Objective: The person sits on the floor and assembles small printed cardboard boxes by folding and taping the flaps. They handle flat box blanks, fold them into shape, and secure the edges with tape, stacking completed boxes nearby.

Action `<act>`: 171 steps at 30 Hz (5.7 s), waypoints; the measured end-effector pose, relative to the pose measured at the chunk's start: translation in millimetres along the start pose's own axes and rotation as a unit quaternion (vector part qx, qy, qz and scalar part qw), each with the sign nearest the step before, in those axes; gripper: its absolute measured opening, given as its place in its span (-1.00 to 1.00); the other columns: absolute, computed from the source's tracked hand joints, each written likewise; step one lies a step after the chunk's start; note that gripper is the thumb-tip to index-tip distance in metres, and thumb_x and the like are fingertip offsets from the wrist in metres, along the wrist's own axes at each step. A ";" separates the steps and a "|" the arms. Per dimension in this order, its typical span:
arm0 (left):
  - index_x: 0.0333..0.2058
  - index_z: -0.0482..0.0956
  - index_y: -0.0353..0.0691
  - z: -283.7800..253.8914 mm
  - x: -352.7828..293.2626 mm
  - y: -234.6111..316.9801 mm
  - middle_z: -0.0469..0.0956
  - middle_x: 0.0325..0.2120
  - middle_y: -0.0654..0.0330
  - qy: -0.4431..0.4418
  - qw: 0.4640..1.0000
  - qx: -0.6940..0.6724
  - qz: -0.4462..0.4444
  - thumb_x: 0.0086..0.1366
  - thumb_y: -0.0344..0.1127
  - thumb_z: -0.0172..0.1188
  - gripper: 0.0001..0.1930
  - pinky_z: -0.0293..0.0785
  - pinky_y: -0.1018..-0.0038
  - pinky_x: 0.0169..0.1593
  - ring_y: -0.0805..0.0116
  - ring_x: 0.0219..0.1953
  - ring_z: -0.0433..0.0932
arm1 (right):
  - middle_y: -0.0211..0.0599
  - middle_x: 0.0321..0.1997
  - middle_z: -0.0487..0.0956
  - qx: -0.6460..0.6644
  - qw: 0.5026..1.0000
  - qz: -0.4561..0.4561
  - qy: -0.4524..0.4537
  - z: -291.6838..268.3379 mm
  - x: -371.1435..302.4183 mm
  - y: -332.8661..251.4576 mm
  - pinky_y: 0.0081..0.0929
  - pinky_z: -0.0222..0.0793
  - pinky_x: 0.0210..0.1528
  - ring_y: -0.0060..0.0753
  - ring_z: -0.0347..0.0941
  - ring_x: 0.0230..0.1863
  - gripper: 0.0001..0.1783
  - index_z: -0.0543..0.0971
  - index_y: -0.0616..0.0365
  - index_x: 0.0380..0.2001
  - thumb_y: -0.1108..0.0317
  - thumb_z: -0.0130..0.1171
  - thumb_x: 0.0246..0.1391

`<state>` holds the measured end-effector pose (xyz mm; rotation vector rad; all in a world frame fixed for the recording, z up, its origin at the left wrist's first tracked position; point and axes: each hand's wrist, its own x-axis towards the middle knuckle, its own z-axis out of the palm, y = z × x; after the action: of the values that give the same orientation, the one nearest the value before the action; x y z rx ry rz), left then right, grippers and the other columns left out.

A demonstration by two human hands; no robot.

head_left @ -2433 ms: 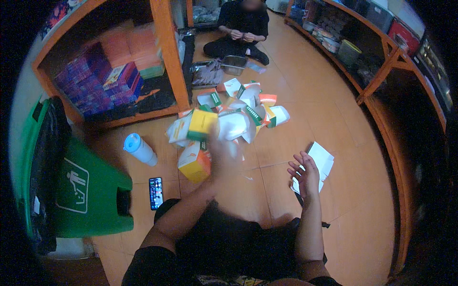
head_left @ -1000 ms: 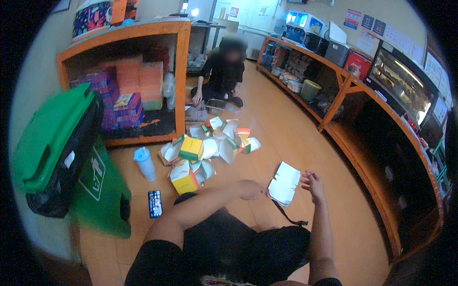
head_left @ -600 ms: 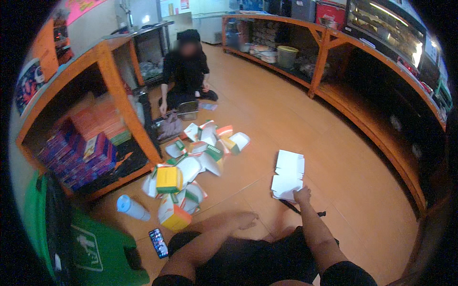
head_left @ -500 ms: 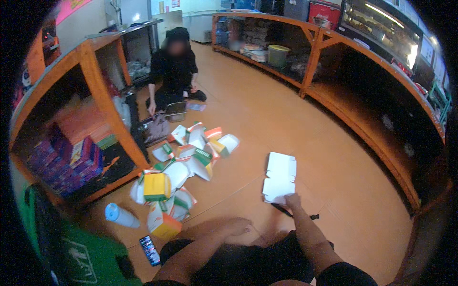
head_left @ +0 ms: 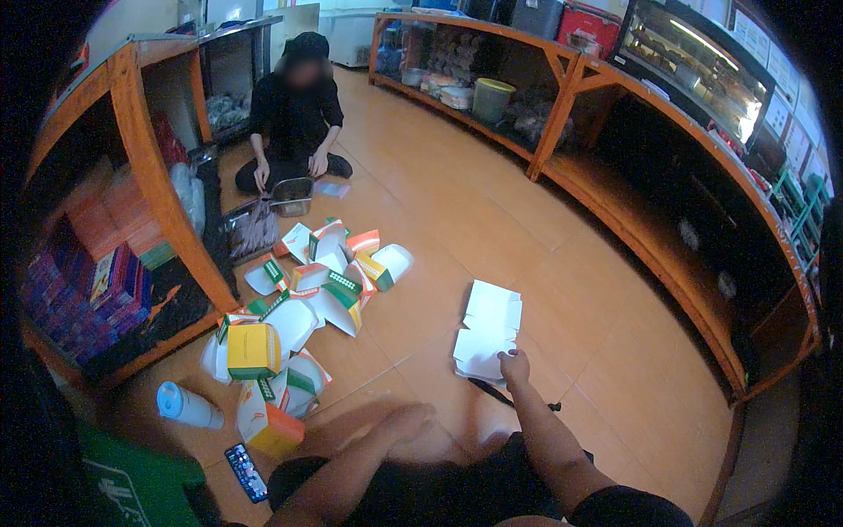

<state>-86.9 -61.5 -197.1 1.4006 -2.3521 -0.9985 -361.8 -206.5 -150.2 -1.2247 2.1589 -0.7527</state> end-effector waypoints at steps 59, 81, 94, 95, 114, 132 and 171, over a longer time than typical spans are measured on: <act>-0.15 0.50 -0.31 -47.1 1.9 53.0 0.58 -0.29 -0.02 0.065 0.994 -0.057 -0.063 0.23 -0.34 0.09 -0.76 0.47 0.21 -0.10 0.05 -0.21 0.56 | -0.14 -0.49 0.60 0.118 0.964 0.124 -0.203 77.9 24.1 59.4 -0.26 0.46 -0.67 -0.27 0.54 -0.61 -0.78 0.57 0.34 -0.43 0.37 0.33 -0.02; -0.12 0.51 -0.43 4.2 172.3 55.5 0.56 -0.19 -0.24 0.076 0.971 -0.005 -0.227 0.13 -0.18 0.17 -0.56 0.44 0.13 0.00 -0.15 -0.11 0.54 | -0.12 0.14 0.49 -0.242 0.935 0.060 -0.252 -44.5 14.1 6.5 -0.24 0.33 0.14 -0.11 0.42 0.16 -0.52 0.51 0.07 0.06 0.17 -0.02 0.08; 0.03 0.41 -0.40 0.5 146.2 97.8 0.55 -0.12 -0.06 0.014 0.936 -0.307 -0.173 0.25 -0.35 0.12 -0.61 0.43 0.19 -0.01 0.04 -0.10 0.55 | -0.05 -0.08 0.57 -0.241 0.969 0.033 -0.033 -62.3 0.1 6.2 -0.21 0.42 0.02 -0.08 0.50 0.04 -0.57 0.44 0.23 -0.01 0.28 0.02 0.04; 0.02 0.41 -0.39 0.1 140.5 67.9 0.54 -0.12 -0.05 0.052 0.939 -0.305 -0.146 0.24 -0.34 0.13 -0.60 0.41 0.19 0.01 0.03 -0.08 0.53 | -0.05 -0.12 0.58 -0.197 0.980 0.011 -0.041 -58.9 -1.1 -9.4 -0.21 0.44 -0.02 -0.07 0.52 0.00 -0.59 0.45 0.23 -0.04 0.28 0.03 0.05; -0.30 0.49 -0.29 -147.1 -7.9 158.3 0.48 -0.39 0.02 0.258 0.960 0.101 0.033 0.21 -0.29 0.21 -0.80 0.46 0.25 -0.23 0.01 -0.36 0.51 | -0.24 -0.27 0.51 0.549 0.758 0.060 -0.347 -52.0 -138.9 -99.0 -0.47 0.61 -0.26 -0.37 0.55 -0.28 -0.82 0.38 0.15 -0.24 0.29 0.08 0.23; -0.34 0.49 -0.34 -114.1 2.0 119.9 0.55 -0.52 0.22 0.358 0.866 -0.321 -0.140 0.29 -0.39 0.16 -0.88 0.48 0.59 -0.36 0.51 -0.49 0.53 | -0.31 -0.27 0.55 0.424 0.834 -0.118 -0.333 -13.7 -133.9 -102.6 -0.61 0.54 -0.17 -0.53 0.54 -0.28 -0.80 0.52 0.32 -0.27 0.36 0.13 0.20; -0.20 0.50 -0.32 -135.1 -5.7 129.1 0.57 -0.38 0.18 0.327 0.732 -0.588 -0.109 0.27 -0.40 0.21 -0.83 0.55 0.57 -0.29 0.44 -0.40 0.55 | -0.30 -0.25 0.51 0.409 0.814 -0.308 -0.272 -24.5 -139.9 -105.0 -0.59 0.38 -0.15 -0.51 0.46 -0.20 -0.91 0.62 0.21 -0.36 0.42 0.23 0.08</act>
<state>-104.2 -75.6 -11.4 1.1198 -0.6927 -1.3439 -256.4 -123.7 -35.1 -1.3853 0.7719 -1.2251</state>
